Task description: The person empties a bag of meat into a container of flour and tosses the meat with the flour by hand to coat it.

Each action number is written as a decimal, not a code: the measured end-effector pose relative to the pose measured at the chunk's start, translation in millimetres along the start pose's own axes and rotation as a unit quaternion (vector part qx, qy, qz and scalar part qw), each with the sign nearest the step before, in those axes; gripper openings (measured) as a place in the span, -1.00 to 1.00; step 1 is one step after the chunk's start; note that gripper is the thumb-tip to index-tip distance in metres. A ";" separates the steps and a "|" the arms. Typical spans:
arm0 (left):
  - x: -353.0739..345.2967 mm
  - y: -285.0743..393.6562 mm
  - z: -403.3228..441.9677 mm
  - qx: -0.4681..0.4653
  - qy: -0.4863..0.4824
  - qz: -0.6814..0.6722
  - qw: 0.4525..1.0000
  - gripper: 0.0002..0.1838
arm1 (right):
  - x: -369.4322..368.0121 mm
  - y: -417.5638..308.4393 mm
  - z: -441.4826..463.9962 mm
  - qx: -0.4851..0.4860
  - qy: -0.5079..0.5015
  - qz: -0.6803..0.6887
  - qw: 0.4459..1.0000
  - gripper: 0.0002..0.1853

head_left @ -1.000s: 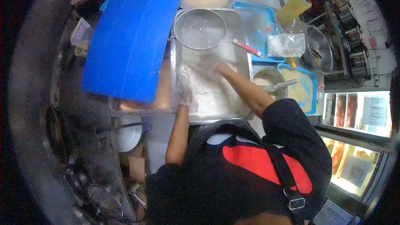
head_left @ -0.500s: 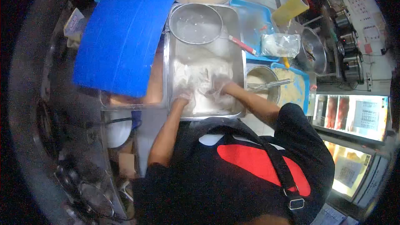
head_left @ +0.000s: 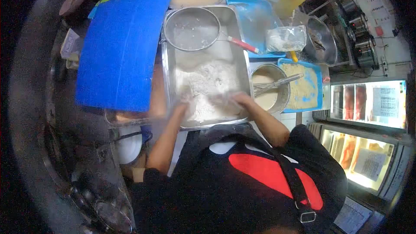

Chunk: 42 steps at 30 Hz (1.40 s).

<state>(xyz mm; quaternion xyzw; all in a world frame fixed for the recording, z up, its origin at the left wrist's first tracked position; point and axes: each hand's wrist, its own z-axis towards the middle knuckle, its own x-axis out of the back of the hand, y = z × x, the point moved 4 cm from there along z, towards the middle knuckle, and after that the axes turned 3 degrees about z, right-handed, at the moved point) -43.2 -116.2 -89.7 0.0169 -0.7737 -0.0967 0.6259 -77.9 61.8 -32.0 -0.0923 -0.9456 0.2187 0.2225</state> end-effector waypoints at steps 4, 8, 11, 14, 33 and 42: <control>-18.4 31.9 -4.1 -0.043 0.008 0.028 0.999 -0.57 | -46.9 30.5 59.2 0.196 -0.019 -0.012 0.980 -0.38; 10.1 24.9 23.6 -0.021 0.094 -0.043 0.994 -0.58 | -9.8 7.4 81.8 0.230 0.154 0.025 0.961 -0.36; 28.5 -2.1 36.3 0.020 0.126 -0.077 0.989 -0.58 | 28.3 -0.6 69.5 0.218 0.096 0.501 0.832 -0.28; 24.2 -21.5 26.7 0.053 0.118 -0.050 0.990 -0.57 | 38.5 -3.4 40.1 0.074 0.279 0.181 0.940 -0.29; -16.1 -12.7 28.5 0.148 0.048 0.035 0.987 -0.54 | 3.8 -31.9 43.5 0.124 0.167 -0.291 0.934 -0.20; -12.6 -22.8 24.5 0.210 0.224 -0.253 0.918 -0.55 | 49.5 -40.4 110.2 0.144 0.140 -0.224 0.954 -0.19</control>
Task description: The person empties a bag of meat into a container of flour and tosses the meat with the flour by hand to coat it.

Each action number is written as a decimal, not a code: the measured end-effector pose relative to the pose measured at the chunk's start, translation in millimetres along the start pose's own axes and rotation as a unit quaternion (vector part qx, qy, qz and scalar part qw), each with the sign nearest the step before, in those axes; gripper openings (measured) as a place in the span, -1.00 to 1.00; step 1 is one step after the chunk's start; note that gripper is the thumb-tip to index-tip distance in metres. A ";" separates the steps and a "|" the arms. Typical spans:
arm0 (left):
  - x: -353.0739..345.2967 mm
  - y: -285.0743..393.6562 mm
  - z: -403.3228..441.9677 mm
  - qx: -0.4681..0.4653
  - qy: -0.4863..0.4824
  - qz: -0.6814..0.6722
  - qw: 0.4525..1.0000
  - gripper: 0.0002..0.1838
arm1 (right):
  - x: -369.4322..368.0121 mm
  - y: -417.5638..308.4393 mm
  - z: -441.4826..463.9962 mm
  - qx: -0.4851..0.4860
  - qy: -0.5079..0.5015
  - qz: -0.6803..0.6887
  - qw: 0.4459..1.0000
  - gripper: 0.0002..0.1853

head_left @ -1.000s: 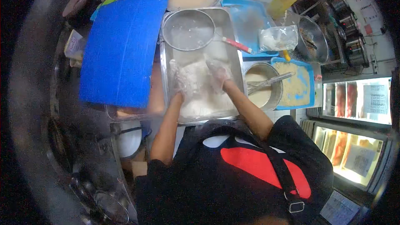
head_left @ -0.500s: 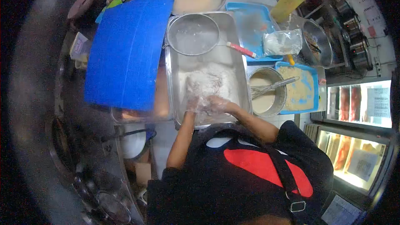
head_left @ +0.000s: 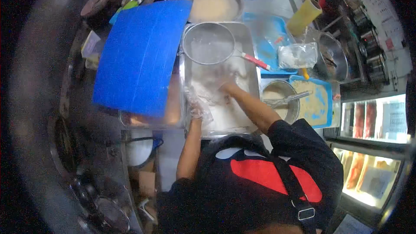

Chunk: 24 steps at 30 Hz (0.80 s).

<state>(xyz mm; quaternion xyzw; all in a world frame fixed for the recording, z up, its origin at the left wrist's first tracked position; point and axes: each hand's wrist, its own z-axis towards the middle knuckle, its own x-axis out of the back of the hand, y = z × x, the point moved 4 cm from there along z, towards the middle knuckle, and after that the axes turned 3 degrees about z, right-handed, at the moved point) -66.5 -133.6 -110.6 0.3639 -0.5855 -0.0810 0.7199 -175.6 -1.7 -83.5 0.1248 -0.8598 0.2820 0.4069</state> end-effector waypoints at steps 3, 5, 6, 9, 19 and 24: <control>-3.6 -0.5 -3.0 0.009 0.000 -0.052 0.999 -0.55 | -45.4 63.4 28.0 -0.066 -0.125 0.102 0.985 -0.08; -8.0 0.5 -2.1 0.009 -0.003 -0.081 0.997 -0.55 | -20.0 16.1 -33.3 -0.160 0.055 0.007 0.986 -0.03; -10.2 1.5 -3.6 0.010 -0.007 -0.093 0.996 -0.55 | -38.5 4.2 -41.2 -0.167 0.009 -0.038 0.985 -0.03; -13.4 3.0 -8.6 0.009 -0.019 -0.124 0.992 -0.55 | -77.7 -36.5 -48.8 -0.097 -0.044 -0.117 0.987 -0.08; -17.2 8.8 -2.0 0.006 -0.035 -0.186 0.982 -0.55 | -49.4 34.0 42.3 0.052 -0.004 0.014 0.999 -0.28; -18.5 8.1 -3.4 0.008 -0.043 -0.202 0.978 -0.55 | -42.5 -48.4 -89.0 0.008 -0.189 -0.206 0.960 -0.09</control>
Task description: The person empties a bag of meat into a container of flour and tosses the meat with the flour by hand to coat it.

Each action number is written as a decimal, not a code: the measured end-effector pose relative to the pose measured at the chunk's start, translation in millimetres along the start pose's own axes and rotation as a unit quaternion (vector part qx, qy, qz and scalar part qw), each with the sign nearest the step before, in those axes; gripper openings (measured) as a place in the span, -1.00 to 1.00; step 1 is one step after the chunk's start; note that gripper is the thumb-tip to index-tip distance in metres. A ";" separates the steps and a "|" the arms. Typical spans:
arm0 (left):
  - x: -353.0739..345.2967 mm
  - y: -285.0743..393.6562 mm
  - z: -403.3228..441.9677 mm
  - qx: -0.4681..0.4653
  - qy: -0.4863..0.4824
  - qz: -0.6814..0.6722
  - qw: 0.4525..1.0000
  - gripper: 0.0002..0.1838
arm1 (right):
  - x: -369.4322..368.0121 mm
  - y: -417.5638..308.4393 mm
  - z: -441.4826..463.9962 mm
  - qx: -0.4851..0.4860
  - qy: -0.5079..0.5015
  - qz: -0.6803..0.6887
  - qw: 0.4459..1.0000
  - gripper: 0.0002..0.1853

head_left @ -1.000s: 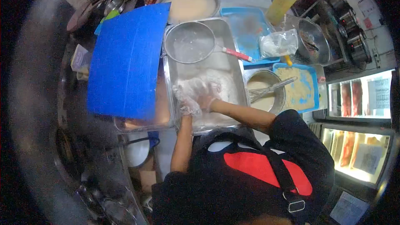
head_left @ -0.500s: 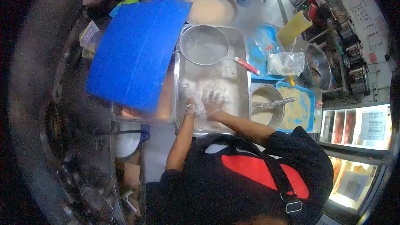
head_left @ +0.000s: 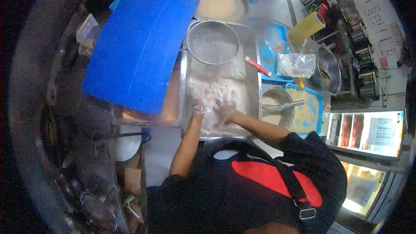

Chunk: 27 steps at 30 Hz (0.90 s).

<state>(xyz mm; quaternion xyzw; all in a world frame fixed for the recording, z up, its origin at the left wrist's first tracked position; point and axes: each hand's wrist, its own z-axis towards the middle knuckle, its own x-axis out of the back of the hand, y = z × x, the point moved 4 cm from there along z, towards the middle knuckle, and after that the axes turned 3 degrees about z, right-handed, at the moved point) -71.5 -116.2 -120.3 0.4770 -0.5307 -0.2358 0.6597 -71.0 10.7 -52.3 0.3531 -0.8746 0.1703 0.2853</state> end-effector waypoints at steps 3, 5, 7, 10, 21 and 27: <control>2.6 -1.6 3.4 0.002 0.009 -0.014 1.000 -0.55 | -5.7 35.7 7.0 -0.056 0.105 0.075 0.990 0.07; 4.3 -2.9 5.0 0.004 0.020 -0.023 1.000 -0.55 | 11.4 67.3 45.3 -0.100 0.116 0.127 0.980 0.07; 5.5 -0.7 9.2 0.007 0.029 -0.024 0.999 -0.55 | 41.7 90.4 90.3 -0.100 0.053 0.123 0.986 0.06; 10.5 21.7 8.1 0.021 0.026 0.017 0.999 -0.57 | 26.5 82.4 160.1 -0.090 0.250 -0.024 0.964 -0.26; -14.7 100.1 -18.1 -0.057 -0.231 0.255 0.937 -0.65 | 11.0 94.0 126.4 -0.007 0.393 0.317 0.863 -0.63; -55.7 62.0 16.8 -0.201 -0.182 0.322 0.907 -0.69 | 54.5 104.4 161.4 0.019 0.234 0.218 0.947 -0.63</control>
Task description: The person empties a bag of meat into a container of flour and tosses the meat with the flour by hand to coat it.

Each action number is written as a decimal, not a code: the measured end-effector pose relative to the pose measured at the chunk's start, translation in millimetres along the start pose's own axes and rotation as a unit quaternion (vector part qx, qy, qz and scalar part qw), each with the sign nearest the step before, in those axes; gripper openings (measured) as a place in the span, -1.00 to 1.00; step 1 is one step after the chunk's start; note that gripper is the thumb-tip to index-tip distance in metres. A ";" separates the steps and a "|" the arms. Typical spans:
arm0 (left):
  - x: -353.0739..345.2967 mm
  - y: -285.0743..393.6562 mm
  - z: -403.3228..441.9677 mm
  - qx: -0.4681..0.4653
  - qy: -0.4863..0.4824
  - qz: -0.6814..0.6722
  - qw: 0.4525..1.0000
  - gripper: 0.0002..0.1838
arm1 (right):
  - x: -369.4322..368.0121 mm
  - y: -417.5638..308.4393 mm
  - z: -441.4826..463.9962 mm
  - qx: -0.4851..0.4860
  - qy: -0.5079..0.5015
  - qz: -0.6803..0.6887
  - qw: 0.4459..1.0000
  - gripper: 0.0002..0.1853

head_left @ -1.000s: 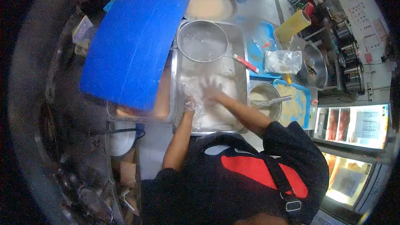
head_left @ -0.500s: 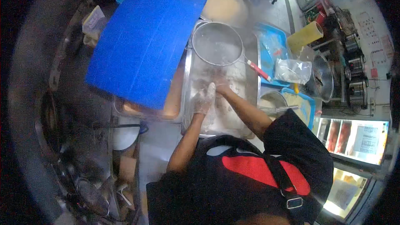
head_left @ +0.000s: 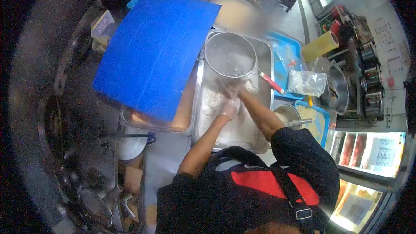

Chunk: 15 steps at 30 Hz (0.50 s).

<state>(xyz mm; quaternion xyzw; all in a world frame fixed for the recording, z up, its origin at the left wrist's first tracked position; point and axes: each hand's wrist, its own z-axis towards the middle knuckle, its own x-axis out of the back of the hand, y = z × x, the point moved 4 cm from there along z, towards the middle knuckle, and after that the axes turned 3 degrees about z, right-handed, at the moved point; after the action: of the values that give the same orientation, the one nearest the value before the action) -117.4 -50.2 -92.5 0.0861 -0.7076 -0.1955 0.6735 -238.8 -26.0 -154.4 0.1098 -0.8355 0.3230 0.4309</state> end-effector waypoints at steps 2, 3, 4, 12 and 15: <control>5.9 -4.2 -8.6 -0.061 -0.041 0.016 0.997 -0.74 | -21.3 -26.2 -9.6 0.039 -0.033 -0.056 0.997 -0.63; -4.0 -4.9 -27.7 0.010 -0.079 -0.046 0.996 -0.72 | -32.6 -40.4 -30.1 0.055 -0.052 -0.083 0.994 -0.63; -12.8 -4.8 -45.2 0.078 -0.110 -0.102 0.986 -0.70 | -37.6 -54.1 -55.3 0.071 -0.069 -0.114 0.989 -0.63; -75.5 57.7 -25.1 -0.107 -0.251 -0.137 0.952 -0.71 | -13.3 -52.8 -95.8 0.072 -0.134 -0.151 0.977 -0.64; -26.9 0.5 -7.8 0.026 -0.151 -0.137 0.979 -0.76 | -13.5 -34.6 -40.3 0.057 -0.109 -0.101 0.987 -0.64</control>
<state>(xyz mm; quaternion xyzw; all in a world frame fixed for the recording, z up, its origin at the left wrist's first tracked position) -107.5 -40.5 -117.0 0.1697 -0.7873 -0.2782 0.5235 -188.5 -28.3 -132.8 0.2520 -0.8423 0.3110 0.3610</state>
